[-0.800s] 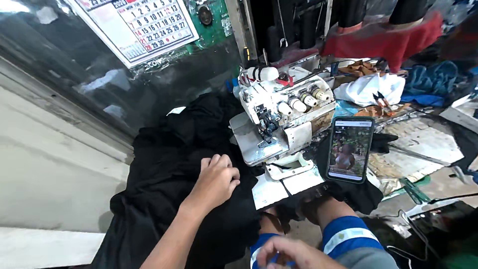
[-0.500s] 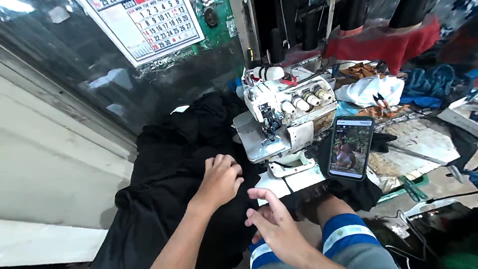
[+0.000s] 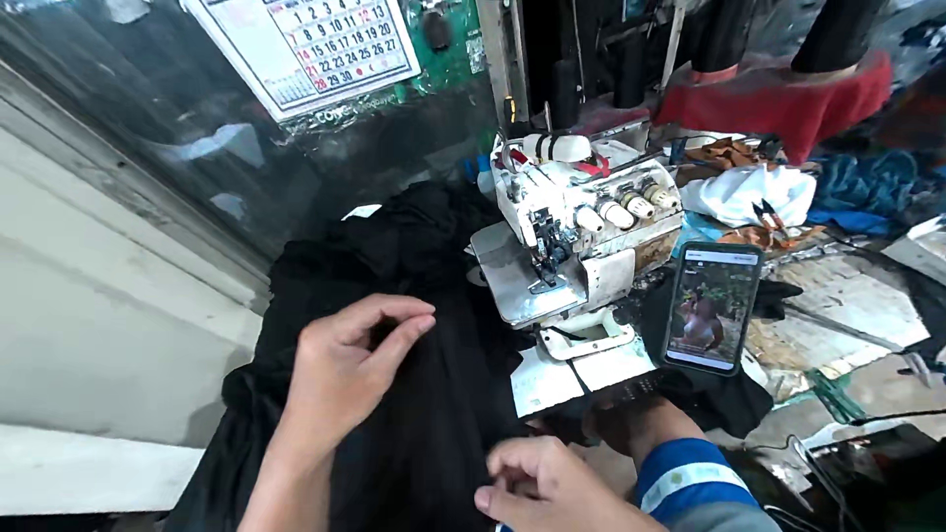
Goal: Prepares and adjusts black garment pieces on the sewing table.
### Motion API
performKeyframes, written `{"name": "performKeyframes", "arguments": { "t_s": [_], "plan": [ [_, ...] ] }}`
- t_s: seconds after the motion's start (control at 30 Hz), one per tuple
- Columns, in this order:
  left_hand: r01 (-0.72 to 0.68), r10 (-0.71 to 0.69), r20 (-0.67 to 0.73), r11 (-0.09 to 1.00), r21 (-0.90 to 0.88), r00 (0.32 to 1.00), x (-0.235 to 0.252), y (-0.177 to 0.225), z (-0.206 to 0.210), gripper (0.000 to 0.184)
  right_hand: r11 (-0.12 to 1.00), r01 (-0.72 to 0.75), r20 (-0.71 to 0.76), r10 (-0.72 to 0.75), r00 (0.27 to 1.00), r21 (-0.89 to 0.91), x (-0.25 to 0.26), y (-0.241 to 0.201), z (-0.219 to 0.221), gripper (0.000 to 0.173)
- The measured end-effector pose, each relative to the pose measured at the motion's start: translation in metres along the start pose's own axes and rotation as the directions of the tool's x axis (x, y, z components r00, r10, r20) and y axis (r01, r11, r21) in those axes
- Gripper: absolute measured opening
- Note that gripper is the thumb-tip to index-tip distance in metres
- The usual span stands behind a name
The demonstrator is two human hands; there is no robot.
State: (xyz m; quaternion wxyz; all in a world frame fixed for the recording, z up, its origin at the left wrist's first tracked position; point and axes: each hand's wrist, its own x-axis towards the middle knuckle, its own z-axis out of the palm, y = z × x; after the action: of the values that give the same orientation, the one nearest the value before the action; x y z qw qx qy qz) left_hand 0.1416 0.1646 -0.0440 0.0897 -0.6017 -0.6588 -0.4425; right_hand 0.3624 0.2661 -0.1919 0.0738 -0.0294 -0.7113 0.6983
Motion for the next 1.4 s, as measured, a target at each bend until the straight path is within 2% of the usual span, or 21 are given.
{"name": "performKeyframes", "arguments": {
  "t_s": [0.1, 0.13, 0.23, 0.3, 0.37, 0.47, 0.63, 0.73, 0.93, 1.0, 1.17, 1.3, 1.4],
  "plan": [
    [0.025, -0.02, -0.061, 0.996, 0.09, 0.998, 0.016, -0.015, 0.018, 0.014, 1.0, -0.01, -0.049, 0.011, 0.999, 0.015, 0.002, 0.001, -0.006, 0.023],
    [0.062, -0.059, -0.032, 0.992, 0.113, 0.998, 0.021, -0.029, 0.035, 0.014, 0.999, -0.039, -0.09, 0.04, 0.995, 0.013, 0.007, 0.008, -0.007, 0.024],
    [0.151, -0.19, 0.189, 0.968, 0.199, 0.963, 0.019, -0.067, 0.081, 0.01, 0.99, -0.14, -0.207, 0.132, 0.969, -0.022, 0.012, 0.025, -0.014, 0.024],
    [0.125, -0.184, 0.277, 0.968, 0.217, 0.943, 0.013, -0.079, 0.089, 0.009, 0.981, -0.19, -0.287, 0.176, 0.942, -0.023, 0.005, 0.02, -0.012, 0.024],
    [0.133, -0.178, 0.314, 0.978, 0.158, 0.933, 0.009, -0.079, 0.085, 0.013, 0.974, -0.225, -0.356, 0.209, 0.911, -0.004, 0.0, 0.015, -0.005, 0.024],
    [0.119, -0.156, 0.298, 0.983, 0.137, 0.942, 0.009, -0.075, 0.083, 0.015, 0.985, -0.17, -0.328, 0.157, 0.932, -0.011, 0.002, 0.029, -0.012, 0.021],
    [-0.009, -0.157, 0.324, 0.89, 0.456, 0.933, 0.012, -0.077, 0.099, 0.01, 0.989, -0.146, -0.299, 0.132, 0.945, -0.024, 0.003, 0.036, -0.014, 0.02],
    [-0.043, -0.159, 0.34, 0.856, 0.515, 0.927, 0.011, -0.08, 0.103, 0.008, 0.986, -0.161, -0.299, 0.142, 0.944, -0.04, 0.004, 0.037, -0.009, 0.023],
    [0.05, -0.183, 0.278, 0.904, 0.425, 0.943, 0.012, -0.075, 0.091, 0.017, 0.973, -0.191, -0.335, 0.139, 0.932, -0.126, 0.006, 0.036, -0.005, 0.028],
    [0.08, -0.167, 0.227, 0.933, 0.352, 0.959, 0.01, -0.066, 0.077, 0.02, 0.972, -0.157, -0.376, 0.08, 0.923, -0.177, 0.002, 0.03, -0.006, 0.026],
    [0.127, -0.136, 0.106, 0.988, 0.088, 0.985, 0.008, -0.039, 0.041, 0.012, 0.925, -0.073, -0.492, -0.131, 0.861, -0.372, 0.009, 0.026, -0.008, 0.022],
    [0.106, -0.105, 0.036, 0.994, -0.027, 0.994, 0.01, -0.022, 0.026, 0.011, 0.942, 0.011, -0.369, -0.142, 0.918, -0.335, 0.02, 0.027, -0.013, 0.026],
    [0.051, -0.051, 0.013, 0.998, -0.03, 0.999, 0.012, -0.017, 0.018, 0.016, 0.943, 0.092, -0.298, -0.192, 0.935, -0.319, 0.02, 0.025, -0.014, 0.026]
  ]
}}
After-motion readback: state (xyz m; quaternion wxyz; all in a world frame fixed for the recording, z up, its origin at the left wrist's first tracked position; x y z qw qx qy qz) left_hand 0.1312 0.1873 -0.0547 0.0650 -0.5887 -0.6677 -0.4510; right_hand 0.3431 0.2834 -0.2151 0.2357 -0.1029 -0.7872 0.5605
